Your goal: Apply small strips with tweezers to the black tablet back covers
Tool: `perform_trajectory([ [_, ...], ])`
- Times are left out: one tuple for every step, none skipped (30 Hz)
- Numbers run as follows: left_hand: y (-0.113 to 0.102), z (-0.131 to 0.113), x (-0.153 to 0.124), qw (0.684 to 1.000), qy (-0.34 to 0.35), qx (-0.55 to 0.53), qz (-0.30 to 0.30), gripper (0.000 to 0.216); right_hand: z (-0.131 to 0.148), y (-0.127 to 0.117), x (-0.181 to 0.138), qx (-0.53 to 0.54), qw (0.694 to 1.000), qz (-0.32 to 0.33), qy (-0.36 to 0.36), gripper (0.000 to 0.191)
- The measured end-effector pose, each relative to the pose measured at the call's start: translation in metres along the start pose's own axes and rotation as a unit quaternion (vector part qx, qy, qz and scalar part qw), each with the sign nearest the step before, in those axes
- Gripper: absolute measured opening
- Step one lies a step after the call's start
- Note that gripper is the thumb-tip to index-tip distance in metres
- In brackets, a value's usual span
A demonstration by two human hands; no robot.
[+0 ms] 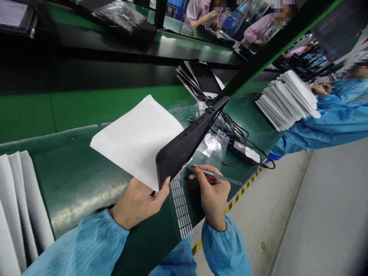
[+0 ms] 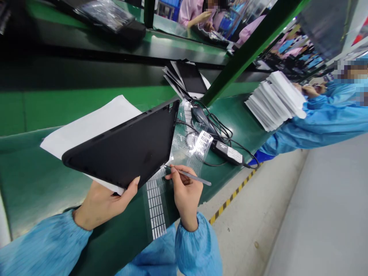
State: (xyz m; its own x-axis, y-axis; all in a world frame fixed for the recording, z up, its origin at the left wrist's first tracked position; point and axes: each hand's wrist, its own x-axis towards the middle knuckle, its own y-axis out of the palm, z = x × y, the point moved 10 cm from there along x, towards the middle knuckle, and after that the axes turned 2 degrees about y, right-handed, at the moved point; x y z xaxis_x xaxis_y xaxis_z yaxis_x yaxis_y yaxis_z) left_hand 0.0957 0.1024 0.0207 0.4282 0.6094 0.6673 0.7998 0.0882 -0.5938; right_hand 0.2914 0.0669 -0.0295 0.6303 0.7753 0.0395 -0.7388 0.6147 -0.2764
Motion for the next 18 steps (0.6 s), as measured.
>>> perform_trajectory([
  [0.000, 0.001, 0.000, 1.000, -0.001, -0.002, -0.001, 0.007, 0.001, 0.001, 0.000, -0.005, 1.000, 0.000, -0.003, 0.010],
  [0.001, 0.002, 0.001, 1.000, -0.003, -0.006, -0.001, 0.007, 0.002, 0.002, 0.001, -0.010, 1.000, -0.001, -0.008, 0.010],
  [0.001, 0.004, 0.002, 1.000, -0.007, -0.012, -0.002, 0.007, 0.004, 0.003, 0.001, -0.013, 1.000, -0.003, -0.014, 0.010],
  [0.001, 0.006, 0.003, 1.000, -0.014, -0.021, -0.002, 0.007, 0.005, 0.004, 0.001, -0.016, 1.000, -0.003, -0.020, 0.010],
  [0.002, 0.008, 0.004, 0.999, -0.022, -0.032, 0.000, 0.005, 0.007, 0.004, 0.000, -0.017, 1.000, -0.004, -0.026, 0.010],
  [0.002, 0.009, 0.003, 0.999, -0.030, -0.043, 0.002, 0.006, 0.007, 0.004, -0.001, -0.015, 0.999, -0.001, -0.031, 0.011],
  [0.003, 0.009, 0.001, 0.998, -0.039, -0.054, 0.004, 0.009, 0.007, 0.004, -0.004, -0.013, 0.999, 0.003, -0.035, 0.012],
  [0.004, 0.008, -0.002, 0.997, -0.048, -0.062, 0.005, 0.012, 0.004, 0.002, -0.007, -0.011, 0.999, 0.010, -0.037, 0.013],
  [0.007, 0.007, -0.007, 0.996, -0.058, -0.068, 0.006, 0.015, -0.001, 0.001, -0.010, -0.012, 0.999, 0.021, -0.038, 0.014],
  [0.011, 0.007, -0.013, 0.995, -0.074, -0.071, 0.007, 0.015, -0.008, -0.002, -0.014, -0.019, 0.999, 0.032, -0.037, 0.016],
  [0.016, 0.008, -0.020, 0.993, -0.093, -0.069, 0.012, 0.017, -0.017, -0.004, -0.017, -0.030, 0.998, 0.046, -0.034, 0.018],
  [0.022, 0.010, -0.027, 0.991, -0.119, -0.063, 0.016, 0.018, -0.025, -0.005, -0.019, -0.038, 0.997, 0.060, -0.033, 0.018],
  [0.023, 0.011, -0.031, 0.989, -0.133, -0.058, 0.003, 0.019, -0.031, -0.007, -0.021, -0.053, 0.996, 0.067, -0.038, 0.018],
  [0.024, 0.010, -0.032, 0.989, -0.133, -0.059, -0.001, 0.019, -0.032, -0.010, -0.021, -0.072, 0.994, 0.062, -0.053, 0.017],
  [0.022, 0.009, -0.029, 0.990, -0.126, -0.061, -0.011, 0.018, -0.029, -0.011, -0.021, -0.090, 0.992, 0.056, -0.070, 0.017],
  [0.018, 0.007, -0.024, 0.991, -0.113, -0.066, -0.018, 0.017, -0.024, -0.010, -0.020, -0.103, 0.990, 0.048, -0.087, 0.018],
  [0.013, 0.006, -0.018, 0.992, -0.099, -0.074, -0.022, 0.016, -0.016, -0.009, -0.019, -0.109, 0.988, 0.036, -0.105, 0.018],
  [0.009, 0.008, -0.011, 0.992, -0.093, -0.083, -0.023, 0.015, -0.007, -0.007, -0.017, -0.107, 0.987, 0.022, -0.118, 0.019],
])
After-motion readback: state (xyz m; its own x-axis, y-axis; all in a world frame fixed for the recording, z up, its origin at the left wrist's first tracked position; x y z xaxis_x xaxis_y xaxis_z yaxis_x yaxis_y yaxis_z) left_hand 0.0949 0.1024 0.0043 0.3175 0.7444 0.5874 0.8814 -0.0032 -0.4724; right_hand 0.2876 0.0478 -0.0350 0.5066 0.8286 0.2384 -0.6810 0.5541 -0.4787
